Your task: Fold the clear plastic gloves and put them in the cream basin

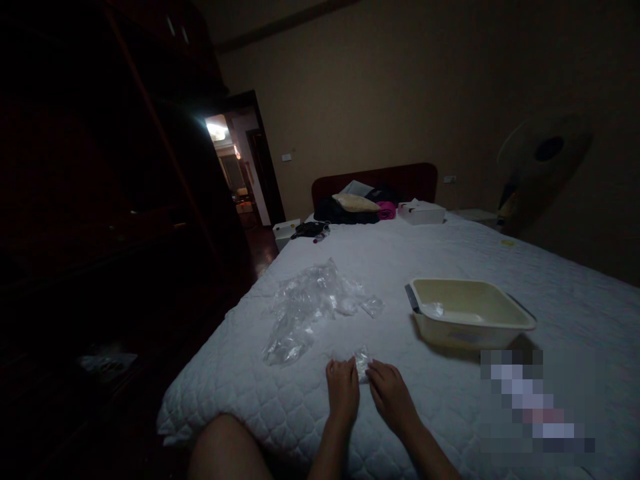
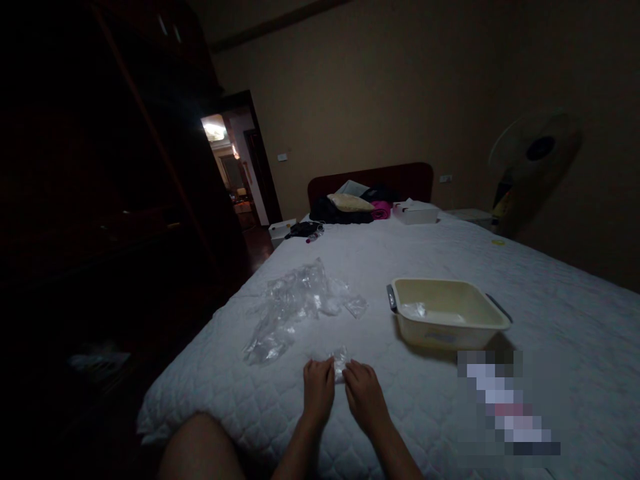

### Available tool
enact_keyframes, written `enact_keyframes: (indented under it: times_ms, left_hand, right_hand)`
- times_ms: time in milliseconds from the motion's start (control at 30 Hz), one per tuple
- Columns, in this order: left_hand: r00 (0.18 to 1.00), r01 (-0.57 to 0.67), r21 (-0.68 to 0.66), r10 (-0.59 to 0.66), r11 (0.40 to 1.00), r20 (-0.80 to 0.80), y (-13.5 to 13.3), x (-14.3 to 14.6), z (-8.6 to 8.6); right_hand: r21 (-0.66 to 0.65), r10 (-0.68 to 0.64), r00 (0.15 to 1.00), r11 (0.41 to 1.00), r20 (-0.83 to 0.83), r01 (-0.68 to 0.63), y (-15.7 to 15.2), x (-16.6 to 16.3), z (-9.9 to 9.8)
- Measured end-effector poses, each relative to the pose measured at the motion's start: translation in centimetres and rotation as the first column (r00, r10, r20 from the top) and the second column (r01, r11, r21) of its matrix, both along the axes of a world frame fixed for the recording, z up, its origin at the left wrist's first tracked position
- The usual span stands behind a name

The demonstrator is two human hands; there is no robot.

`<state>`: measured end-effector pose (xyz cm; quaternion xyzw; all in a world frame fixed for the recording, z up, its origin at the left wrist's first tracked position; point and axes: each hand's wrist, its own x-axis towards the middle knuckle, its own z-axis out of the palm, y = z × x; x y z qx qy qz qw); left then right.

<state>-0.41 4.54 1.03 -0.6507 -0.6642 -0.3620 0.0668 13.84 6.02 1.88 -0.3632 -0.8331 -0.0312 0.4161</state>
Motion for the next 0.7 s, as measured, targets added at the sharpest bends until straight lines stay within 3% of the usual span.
enact_keyframes:
  times_ms: [167,367,533,633,700]
  left_hand:
    - [0.977,-0.099,0.008,0.096,0.995,0.191,-0.2,-0.2,-0.3]
    - [0.987,0.112,0.104,-0.123,0.988,0.102,-1.3,0.3,0.6]
    - [0.969,0.162,0.128,-0.182,0.978,0.166,-1.2,0.3,0.3]
    - [0.922,0.168,0.122,-0.2,0.978,0.331,-1.2,0.3,0.3]
    - [0.83,0.162,0.075,-0.177,0.984,0.53,-1.1,0.3,0.8]
  right_hand:
    - [0.008,-0.011,0.999,1.0,-0.042,0.011,0.4,0.3,-0.8]
    - [0.006,0.003,0.997,1.0,-0.075,-0.002,0.4,0.4,-1.2]
    - [-0.03,-0.003,0.993,1.0,-0.115,0.0,0.1,0.6,-0.9]
    - [-0.142,-0.044,0.98,0.99,-0.194,0.017,-0.1,0.6,-0.5]
    - [-0.235,-0.079,0.96,0.972,-0.267,0.015,-0.2,0.6,-0.2]
